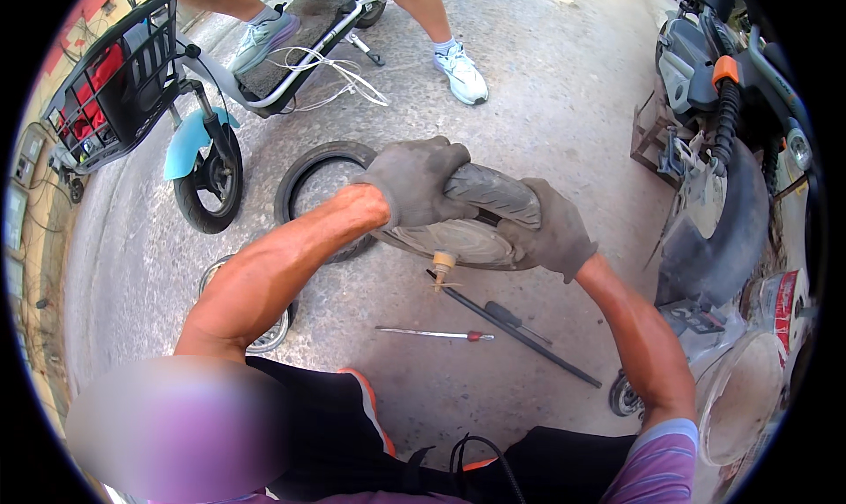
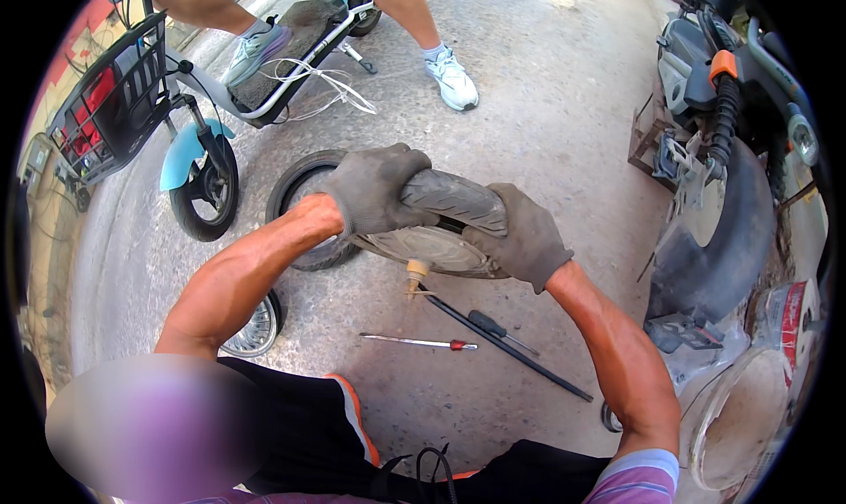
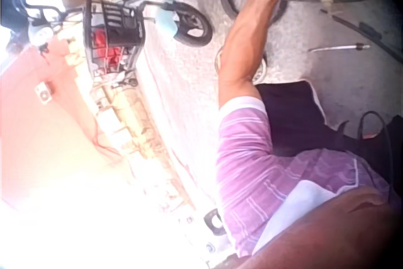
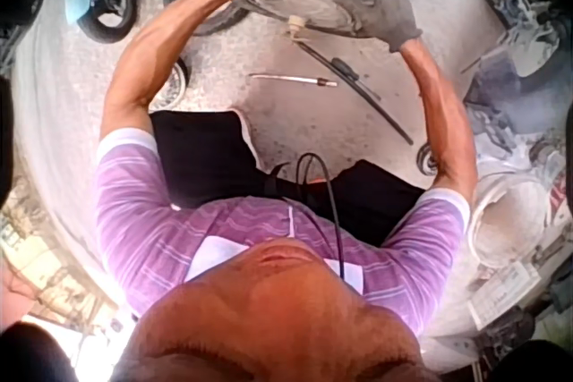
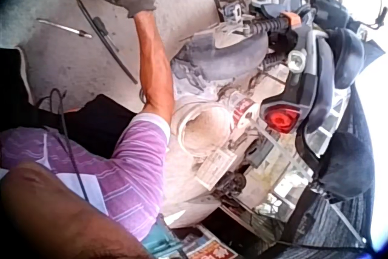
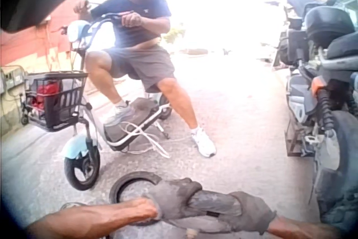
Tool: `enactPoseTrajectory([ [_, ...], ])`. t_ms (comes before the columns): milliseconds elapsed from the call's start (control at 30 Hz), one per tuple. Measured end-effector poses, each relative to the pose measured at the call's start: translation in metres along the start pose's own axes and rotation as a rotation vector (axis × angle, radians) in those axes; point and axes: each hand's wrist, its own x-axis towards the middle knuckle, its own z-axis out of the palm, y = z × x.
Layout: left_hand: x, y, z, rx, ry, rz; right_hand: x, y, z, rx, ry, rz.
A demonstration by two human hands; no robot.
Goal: The person removes the inner tube from a scooter tire using tire levers, then reinserts the tube and seats the tire bead back onto the rim.
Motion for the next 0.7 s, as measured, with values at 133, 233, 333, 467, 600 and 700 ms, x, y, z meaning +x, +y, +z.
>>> enactPoseTrajectory([
  [133,-0.001,-0.002,0.0,0.006,0.001,0.002,0.002,0.006,0.001,-0.03,0.011,-0.046],
  [233,-0.002,-0.004,0.0,0.002,-0.004,0.004,0.003,0.006,0.002,-0.041,0.016,-0.069],
  [333,-0.004,-0.004,-0.002,-0.014,-0.003,0.02,0.0,0.0,-0.001,-0.022,-0.018,-0.019],
  [467,-0.006,-0.01,0.002,-0.063,0.03,0.068,-0.005,-0.003,-0.002,-0.021,-0.023,-0.01],
  [600,-0.017,-0.033,0.006,-0.237,0.077,0.105,-0.01,-0.003,-0.003,0.025,-0.038,0.04],
  [700,-0.027,-0.049,0.009,-0.293,0.031,-0.036,-0.019,0.001,-0.008,0.041,-0.035,0.076],
])
